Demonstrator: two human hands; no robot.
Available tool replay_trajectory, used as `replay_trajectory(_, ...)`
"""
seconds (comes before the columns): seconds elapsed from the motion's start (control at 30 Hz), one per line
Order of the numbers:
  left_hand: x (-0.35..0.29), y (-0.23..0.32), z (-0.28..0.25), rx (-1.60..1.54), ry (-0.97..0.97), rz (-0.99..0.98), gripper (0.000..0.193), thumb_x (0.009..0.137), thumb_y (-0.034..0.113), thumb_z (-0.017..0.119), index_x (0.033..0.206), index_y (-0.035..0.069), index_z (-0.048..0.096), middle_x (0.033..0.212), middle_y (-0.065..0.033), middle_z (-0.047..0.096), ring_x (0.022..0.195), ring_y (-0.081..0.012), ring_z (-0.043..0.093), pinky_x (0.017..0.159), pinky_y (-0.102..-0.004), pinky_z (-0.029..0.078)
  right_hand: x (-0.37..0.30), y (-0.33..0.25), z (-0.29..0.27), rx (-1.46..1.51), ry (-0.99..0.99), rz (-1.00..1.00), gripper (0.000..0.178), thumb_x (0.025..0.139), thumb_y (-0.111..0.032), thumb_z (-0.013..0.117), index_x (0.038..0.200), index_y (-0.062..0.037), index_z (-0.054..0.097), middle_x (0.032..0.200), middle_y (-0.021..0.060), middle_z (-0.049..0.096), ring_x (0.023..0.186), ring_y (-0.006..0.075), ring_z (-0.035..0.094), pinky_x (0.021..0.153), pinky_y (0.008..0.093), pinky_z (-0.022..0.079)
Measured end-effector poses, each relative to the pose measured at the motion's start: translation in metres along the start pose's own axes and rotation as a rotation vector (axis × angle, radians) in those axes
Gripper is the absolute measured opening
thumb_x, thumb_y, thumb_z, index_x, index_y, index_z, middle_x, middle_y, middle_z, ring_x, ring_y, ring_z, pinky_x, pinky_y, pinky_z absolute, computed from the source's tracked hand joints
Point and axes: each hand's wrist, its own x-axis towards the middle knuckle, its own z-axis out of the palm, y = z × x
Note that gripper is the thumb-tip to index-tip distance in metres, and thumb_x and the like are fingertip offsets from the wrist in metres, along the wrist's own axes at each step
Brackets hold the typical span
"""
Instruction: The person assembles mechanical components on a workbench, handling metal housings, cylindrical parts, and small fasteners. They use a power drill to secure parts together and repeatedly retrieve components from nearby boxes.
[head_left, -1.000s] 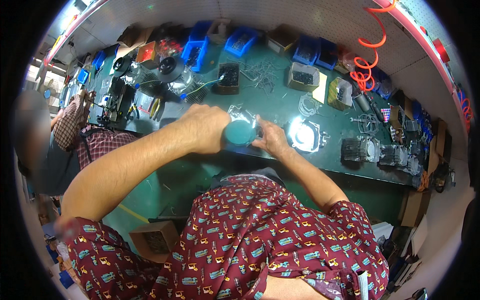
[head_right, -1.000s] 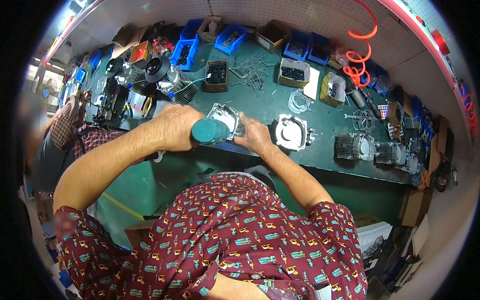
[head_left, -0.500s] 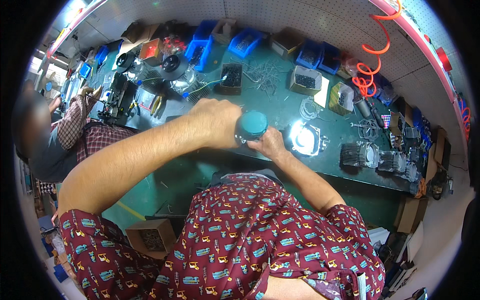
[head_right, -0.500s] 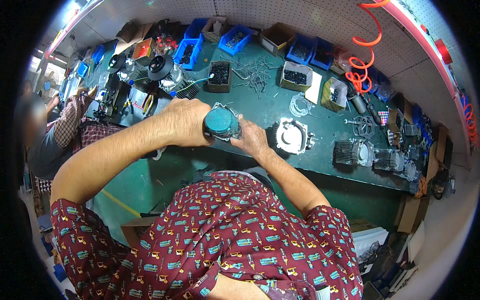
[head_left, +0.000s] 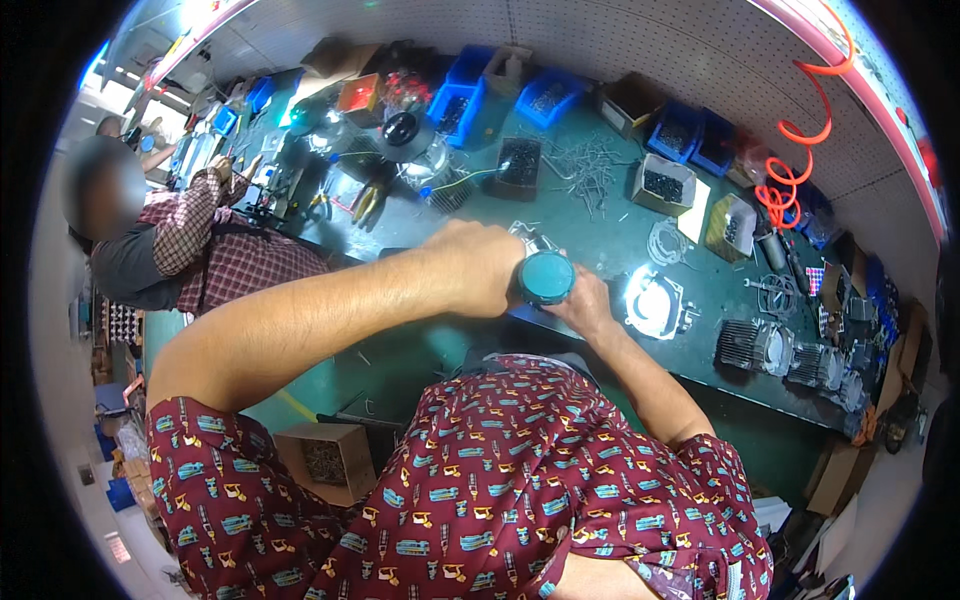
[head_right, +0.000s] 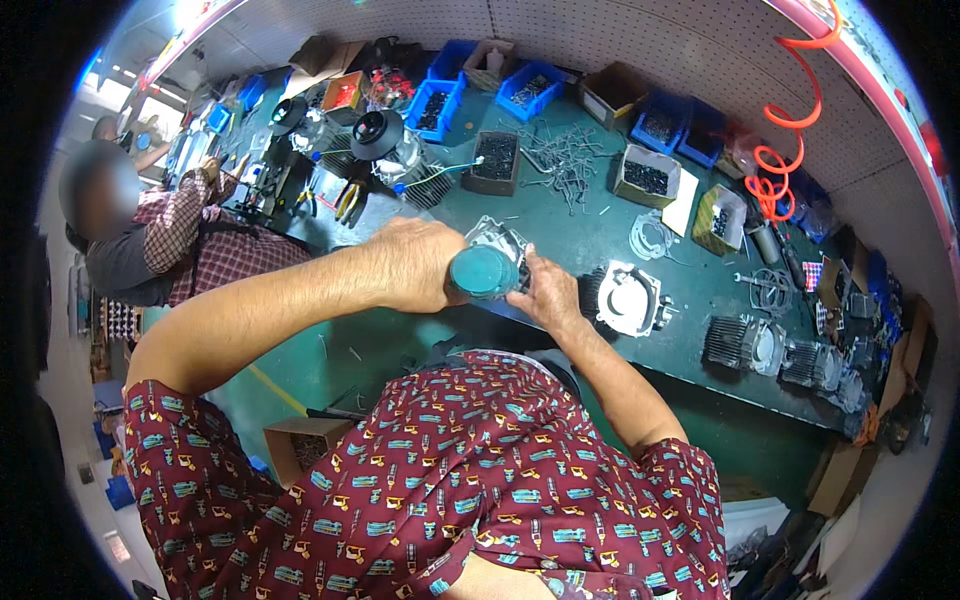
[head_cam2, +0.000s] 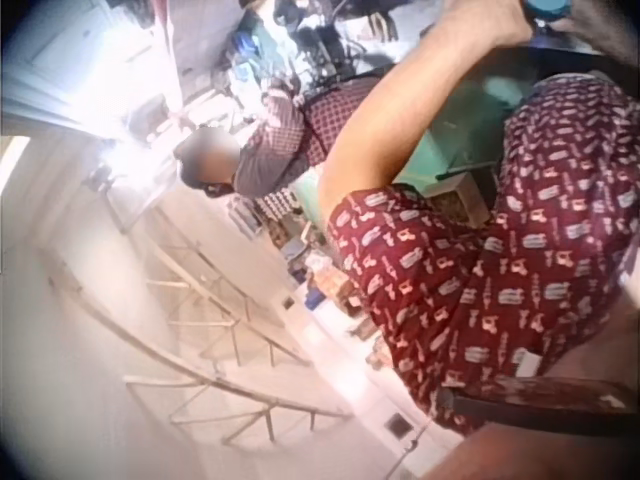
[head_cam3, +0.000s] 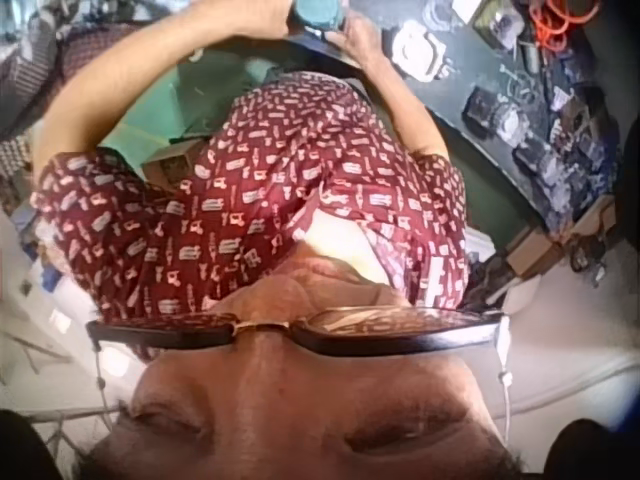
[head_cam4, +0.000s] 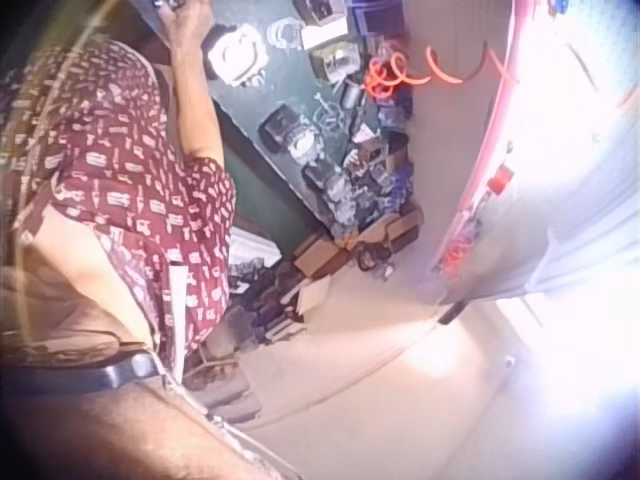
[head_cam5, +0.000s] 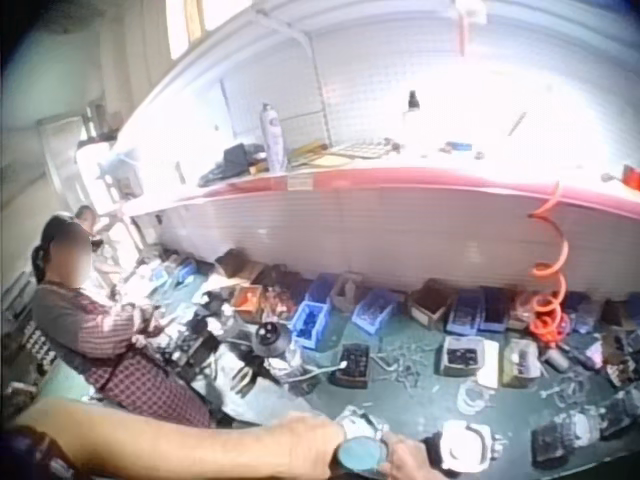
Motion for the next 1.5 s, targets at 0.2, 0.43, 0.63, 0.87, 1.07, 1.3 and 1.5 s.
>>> replay_trajectory(0.2,-0.004,-0.008,0.006,-0.026,0.025,0.006,0.028,0.079,0.029,0.073,0.096,0.007,0.071,0.096,-0.0184,0.073,0.096,-0.0355,0.07,0.085,-0.0478,0.056,0.007,-0.013,-0.007,-0.002,-0.114,0.131,0.091,0.067,-0.03,0.086,0.14,0.0063,0.046,0.104,0.0201,0.067,0.099,0.0366,0.065,0.084,0.0453,0.054)
replay_trajectory(0.43,-0.006,-0.011,0.01,-0.07,0.041,-0.01,0.029,0.079,0.029,0.074,0.095,0.005,0.072,0.095,-0.0194,0.072,0.096,-0.0371,0.069,0.085,-0.0487,0.054,0.006,-0.003,-0.008,-0.048,-0.02,0.008,0.086,0.071,-0.032,0.083,0.14,0.0057,0.048,0.11,0.0234,0.067,0.102,0.0384,0.066,0.086,0.0467,0.054)
replay_trajectory(0.63,-0.008,-0.022,0.018,-0.111,0.031,-0.073,0.031,0.079,0.031,0.077,0.102,0.011,0.072,0.098,-0.0167,0.073,0.097,-0.037,0.068,0.087,-0.0482,0.054,0.01,-0.005,-0.011,-0.045,-0.025,0.076,0.081,0.069,-0.029,0.084,0.138,-0.0003,0.053,0.098,0.0211,0.068,0.091,0.0387,0.067,0.08,0.0455,0.055)
replay_trajectory(0.87,-0.009,-0.034,0.017,-0.165,0.01,-0.11,0.037,0.081,0.034,0.077,0.109,0.012,0.07,0.102,-0.0163,0.072,0.1,-0.0361,0.068,0.091,-0.0469,0.053,0.013,-0.007,-0.011,-0.03,-0.036,0.092,0.08,0.071,-0.031,0.083,0.138,0.0005,0.053,0.101,0.0232,0.068,0.092,0.0399,0.067,0.081,0.0461,0.055)
replay_trajectory(1.07,-0.021,-0.043,0.025,-0.368,0.146,-0.092,0.043,0.08,0.032,0.075,0.116,0.012,0.066,0.109,-0.0157,0.071,0.106,-0.0356,0.066,0.092,-0.0452,0.052,0.012,-0.012,-0.008,-0.021,-0.024,0.115,0.08,0.071,-0.03,0.083,0.139,0.0001,0.052,0.095,0.021,0.068,0.088,0.0377,0.068,0.079,0.0449,0.055)
replay_trajectory(1.3,-0.042,-0.069,0.045,-0.6,0.212,-0.085,0.041,0.081,0.029,0.077,0.116,0.011,0.067,0.106,-0.0163,0.072,0.103,-0.0336,0.068,0.091,-0.0414,0.053,0.009,-0.01,-0.001,-0.009,0.016,0.095,0.083,0.072,-0.029,0.085,0.141,-0.002,0.05,0.097,0.0199,0.066,0.09,0.0376,0.066,0.079,0.0449,0.054)
replay_trajectory(1.5,-0.056,-0.077,0.065,-0.951,0.386,0.007,0.037,0.087,0.015,0.076,0.12,0.002,0.066,0.104,-0.0083,0.072,0.092,-0.0134,0.063,0.086,-0.0307,0.052,0.008,-0.012,-0.014,0.104,-0.052,0.168,0.094,0.07,-0.035,0.088,0.146,-0.0012,0.045,0.124,0.0269,0.062,0.112,0.0394,0.063,0.094,0.0441,0.051)
